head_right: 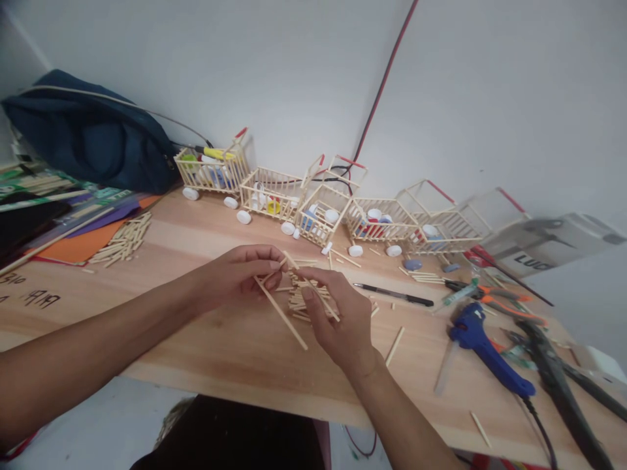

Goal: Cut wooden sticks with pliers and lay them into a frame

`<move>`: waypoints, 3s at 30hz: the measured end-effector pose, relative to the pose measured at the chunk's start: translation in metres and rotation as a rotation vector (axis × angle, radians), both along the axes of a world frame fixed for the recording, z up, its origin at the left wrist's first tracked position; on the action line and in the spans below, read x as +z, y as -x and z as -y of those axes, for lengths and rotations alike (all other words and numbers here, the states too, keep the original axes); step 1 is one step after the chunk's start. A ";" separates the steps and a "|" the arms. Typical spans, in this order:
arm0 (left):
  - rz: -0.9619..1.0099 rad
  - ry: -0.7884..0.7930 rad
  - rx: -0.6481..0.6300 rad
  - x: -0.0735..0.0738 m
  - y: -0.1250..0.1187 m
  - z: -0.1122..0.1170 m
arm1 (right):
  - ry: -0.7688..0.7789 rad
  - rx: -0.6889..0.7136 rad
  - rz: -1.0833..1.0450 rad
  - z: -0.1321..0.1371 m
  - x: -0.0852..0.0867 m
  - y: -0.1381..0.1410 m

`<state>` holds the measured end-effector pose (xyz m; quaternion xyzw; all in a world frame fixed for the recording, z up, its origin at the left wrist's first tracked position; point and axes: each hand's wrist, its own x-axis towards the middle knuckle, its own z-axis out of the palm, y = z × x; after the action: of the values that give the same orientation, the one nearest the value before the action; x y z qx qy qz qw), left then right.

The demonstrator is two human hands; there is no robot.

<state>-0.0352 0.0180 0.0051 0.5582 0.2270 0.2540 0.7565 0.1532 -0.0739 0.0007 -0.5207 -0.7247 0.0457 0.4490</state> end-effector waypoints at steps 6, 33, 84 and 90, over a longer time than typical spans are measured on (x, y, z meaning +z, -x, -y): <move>0.015 0.004 0.013 0.002 -0.001 0.001 | 0.050 0.001 -0.033 0.000 -0.001 0.001; -0.042 -0.055 0.118 0.000 -0.001 -0.002 | 0.125 0.042 0.031 -0.004 -0.006 0.003; -0.159 -0.115 0.060 -0.003 0.005 -0.017 | 0.849 0.300 -0.066 -0.028 0.008 0.001; -0.166 -0.114 0.099 -0.003 0.004 -0.017 | 0.916 0.245 -0.082 -0.027 0.008 0.006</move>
<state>-0.0388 0.0345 0.0018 0.6077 0.3013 0.2567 0.6885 0.1474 -0.0467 0.0090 -0.5735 -0.6677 0.4337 0.1928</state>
